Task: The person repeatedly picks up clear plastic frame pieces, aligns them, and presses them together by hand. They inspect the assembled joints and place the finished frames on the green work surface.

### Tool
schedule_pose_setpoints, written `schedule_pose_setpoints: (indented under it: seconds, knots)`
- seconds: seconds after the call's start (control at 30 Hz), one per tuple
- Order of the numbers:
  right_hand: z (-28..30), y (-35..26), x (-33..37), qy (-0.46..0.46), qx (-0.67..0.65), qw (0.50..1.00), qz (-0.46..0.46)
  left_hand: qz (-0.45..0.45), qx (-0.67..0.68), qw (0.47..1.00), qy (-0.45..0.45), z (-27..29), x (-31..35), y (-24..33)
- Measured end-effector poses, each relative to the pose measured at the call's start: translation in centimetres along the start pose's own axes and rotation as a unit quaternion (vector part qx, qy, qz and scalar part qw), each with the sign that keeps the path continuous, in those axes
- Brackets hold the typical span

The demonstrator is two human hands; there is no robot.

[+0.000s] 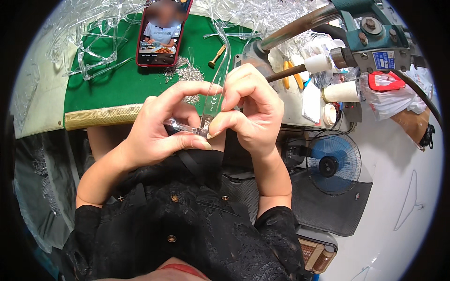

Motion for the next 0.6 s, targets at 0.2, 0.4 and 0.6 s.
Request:
schedule_pose_setpoints:
  seconds: [0.2, 0.4, 0.6]
  knots:
    - [1.2, 0.1, -0.3, -0.021, -0.042, 0.998, -0.048, 0.016, -0.008, 0.999, -0.034, 0.0, -0.8, 0.3]
    - [2.1, 0.5, 0.1, -0.003, -0.043, 0.999, -0.03, 0.045, 0.087, 0.994, -0.045, -0.7, -1.7, 0.3]
    - [2.7, 0.6, 1.2, 0.088, -0.041, 0.994, -0.055, 0.002, 0.074, 0.997, -0.022, -1.7, -3.7, 0.1]
Point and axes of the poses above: each hand's wrist, its own x-axis away from the middle knuckle, its own z-axis out of the back of the hand, y = z × x, the point moved 2 cm from there along -x, towards the middle knuckle, and after that the axes turned 9 degrees about -y, right-handed, at the moved point
